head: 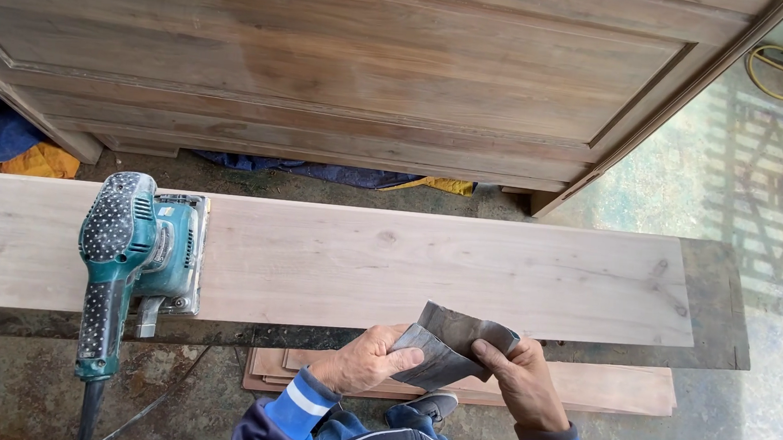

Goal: Manually sanding a wooden plank with sandpaper using both hands.

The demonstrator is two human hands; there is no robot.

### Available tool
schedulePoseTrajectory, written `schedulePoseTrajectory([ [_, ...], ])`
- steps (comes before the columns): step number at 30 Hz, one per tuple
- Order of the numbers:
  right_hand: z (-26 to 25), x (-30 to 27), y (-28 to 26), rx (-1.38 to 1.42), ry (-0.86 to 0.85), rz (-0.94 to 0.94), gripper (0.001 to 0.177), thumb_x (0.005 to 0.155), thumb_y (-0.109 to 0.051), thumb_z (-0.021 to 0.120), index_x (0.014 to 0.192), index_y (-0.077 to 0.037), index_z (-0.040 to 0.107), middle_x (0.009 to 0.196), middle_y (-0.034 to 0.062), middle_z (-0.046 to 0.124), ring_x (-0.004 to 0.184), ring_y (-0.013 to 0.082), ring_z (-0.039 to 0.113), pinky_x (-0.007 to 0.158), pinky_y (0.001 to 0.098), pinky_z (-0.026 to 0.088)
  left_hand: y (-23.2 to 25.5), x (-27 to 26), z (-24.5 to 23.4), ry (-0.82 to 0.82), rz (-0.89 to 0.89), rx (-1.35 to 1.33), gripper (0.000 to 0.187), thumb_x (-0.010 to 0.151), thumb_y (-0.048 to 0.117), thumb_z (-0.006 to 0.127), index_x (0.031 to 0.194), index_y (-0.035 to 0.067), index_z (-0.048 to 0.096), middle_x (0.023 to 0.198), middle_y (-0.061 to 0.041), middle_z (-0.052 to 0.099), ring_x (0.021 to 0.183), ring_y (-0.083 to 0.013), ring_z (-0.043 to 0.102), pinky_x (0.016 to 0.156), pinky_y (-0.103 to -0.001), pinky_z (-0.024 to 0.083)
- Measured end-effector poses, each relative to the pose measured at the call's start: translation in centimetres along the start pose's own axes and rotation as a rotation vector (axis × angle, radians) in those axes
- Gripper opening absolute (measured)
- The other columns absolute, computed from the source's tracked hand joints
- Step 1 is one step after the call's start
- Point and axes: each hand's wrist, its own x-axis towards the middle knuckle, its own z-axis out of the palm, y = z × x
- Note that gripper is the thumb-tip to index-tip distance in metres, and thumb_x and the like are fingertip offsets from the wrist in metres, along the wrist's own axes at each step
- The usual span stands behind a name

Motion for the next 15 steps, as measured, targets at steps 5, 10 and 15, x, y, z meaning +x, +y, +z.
schedulePoseTrajectory([
  [5,1.5,-0.7,-4.0,0.048,-0.063,0.106,0.030,0.075,-0.014,0.081,0.103,-0.004,0.077,0.084,0.0076,0.078,0.076,0.0142,0.069,0.068,0.0268,0.057,2.8,-0.6,1.7,0.087,0.025,0.217,0.038,0.104,0.029,0.058,0.126,-0.001,0.065,0.106,-0.011,0.072,0.101,-0.0172,0.067,0.092,-0.033,0.056],
  [10,0.9,-0.8,-0.7,0.073,-0.322,0.143,0.070,0.072,-0.020,0.089,0.136,-0.008,0.064,0.100,0.0058,0.075,0.082,0.0108,0.063,0.077,0.0229,0.053,3.3,-1.2,2.1,0.052,0.107,0.259,0.035,0.104,0.025,0.057,0.125,-0.001,0.064,0.115,-0.010,0.070,0.105,-0.0168,0.067,0.094,-0.032,0.055],
  [15,-0.9,0.5,4.8,-0.124,0.007,0.328,0.055,0.098,-0.033,0.076,0.116,0.019,0.071,0.083,0.0135,0.068,0.072,0.0179,0.057,0.063,0.0307,0.047,3.2,-2.3,1.6,0.088,0.066,0.252,0.033,0.105,0.025,0.058,0.121,-0.002,0.068,0.117,-0.011,0.068,0.104,-0.0185,0.066,0.092,-0.033,0.055],
])
